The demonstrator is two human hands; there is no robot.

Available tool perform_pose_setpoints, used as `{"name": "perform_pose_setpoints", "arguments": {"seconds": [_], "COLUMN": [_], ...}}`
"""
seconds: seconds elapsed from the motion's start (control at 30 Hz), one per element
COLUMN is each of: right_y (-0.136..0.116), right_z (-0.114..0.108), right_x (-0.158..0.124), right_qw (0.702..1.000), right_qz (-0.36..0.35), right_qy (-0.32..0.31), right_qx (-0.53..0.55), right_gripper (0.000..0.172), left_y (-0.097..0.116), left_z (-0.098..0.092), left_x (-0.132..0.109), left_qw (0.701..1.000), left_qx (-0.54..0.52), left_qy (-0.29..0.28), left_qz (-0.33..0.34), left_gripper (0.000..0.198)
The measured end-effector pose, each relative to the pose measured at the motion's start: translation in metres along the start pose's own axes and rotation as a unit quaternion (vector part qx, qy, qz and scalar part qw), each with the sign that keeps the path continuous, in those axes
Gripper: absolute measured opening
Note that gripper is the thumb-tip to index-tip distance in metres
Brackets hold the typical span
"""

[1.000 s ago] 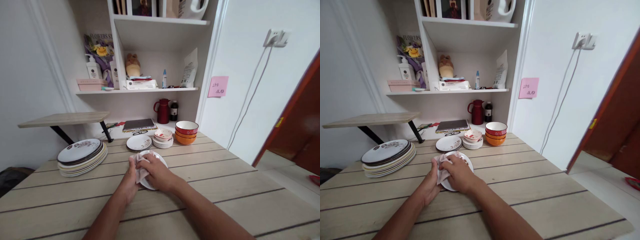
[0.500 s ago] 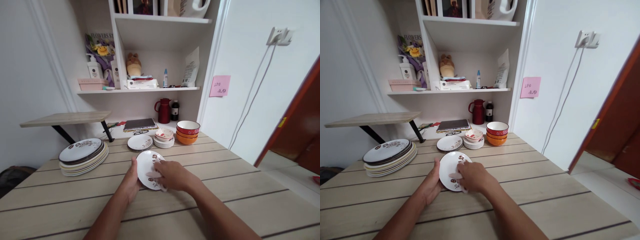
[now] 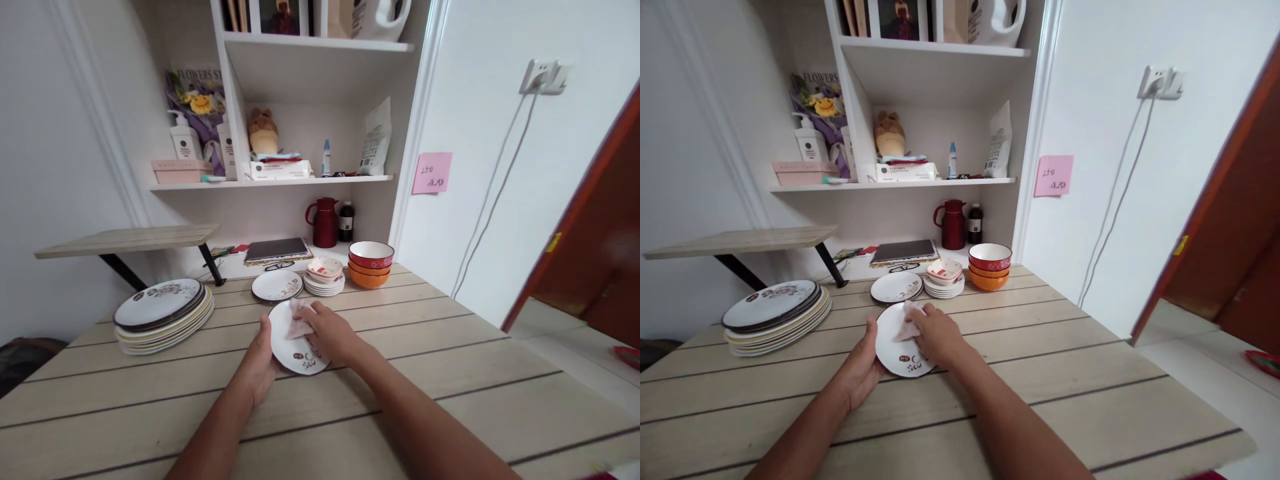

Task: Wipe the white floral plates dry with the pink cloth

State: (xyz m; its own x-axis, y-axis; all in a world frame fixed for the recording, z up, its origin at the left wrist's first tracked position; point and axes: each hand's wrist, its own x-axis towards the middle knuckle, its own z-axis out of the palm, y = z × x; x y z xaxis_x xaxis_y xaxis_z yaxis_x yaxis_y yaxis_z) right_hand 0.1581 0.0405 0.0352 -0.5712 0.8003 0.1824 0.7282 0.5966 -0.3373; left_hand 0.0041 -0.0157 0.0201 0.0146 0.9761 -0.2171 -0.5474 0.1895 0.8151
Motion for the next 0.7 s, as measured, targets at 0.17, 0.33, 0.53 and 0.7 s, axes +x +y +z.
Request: {"name": "perform_pose_setpoints", "arguments": {"seconds": [0.17,0.33,0.53,0.7], "right_y": [0.004,-0.021,-0.033,-0.007], "right_z": [-0.015,-0.013,0.009,0.005], "right_x": [-0.012,-0.025,-0.012,-0.001], "right_qw": [0.997,0.992,0.989,0.999], "right_qz": [0.012,-0.104,-0.135,-0.028], "right_qy": [-0.059,-0.069,0.014,0.016], "right_qx": [-0.045,-0.023,0.066,0.012], "right_gripper": [0.038,0.028,0.049,0.057], "left_y": [0.0,0.0,0.0,0.0], "left_z": [-0.004,-0.007,-0.005,-0.001], "left_x": [0.003,0.003,0.002,0.0], "left_qw": [1.0,1.0,1.0,1.0], "left_qx": [0.016,0.028,0.007,0.003], "left_qy": [-0.004,-0.012,0.005,0.007], "left_qz": [-0.005,-0.009,-0.003,0.016], "left_gripper": [0.057,0.057,0.057,0.054]}}
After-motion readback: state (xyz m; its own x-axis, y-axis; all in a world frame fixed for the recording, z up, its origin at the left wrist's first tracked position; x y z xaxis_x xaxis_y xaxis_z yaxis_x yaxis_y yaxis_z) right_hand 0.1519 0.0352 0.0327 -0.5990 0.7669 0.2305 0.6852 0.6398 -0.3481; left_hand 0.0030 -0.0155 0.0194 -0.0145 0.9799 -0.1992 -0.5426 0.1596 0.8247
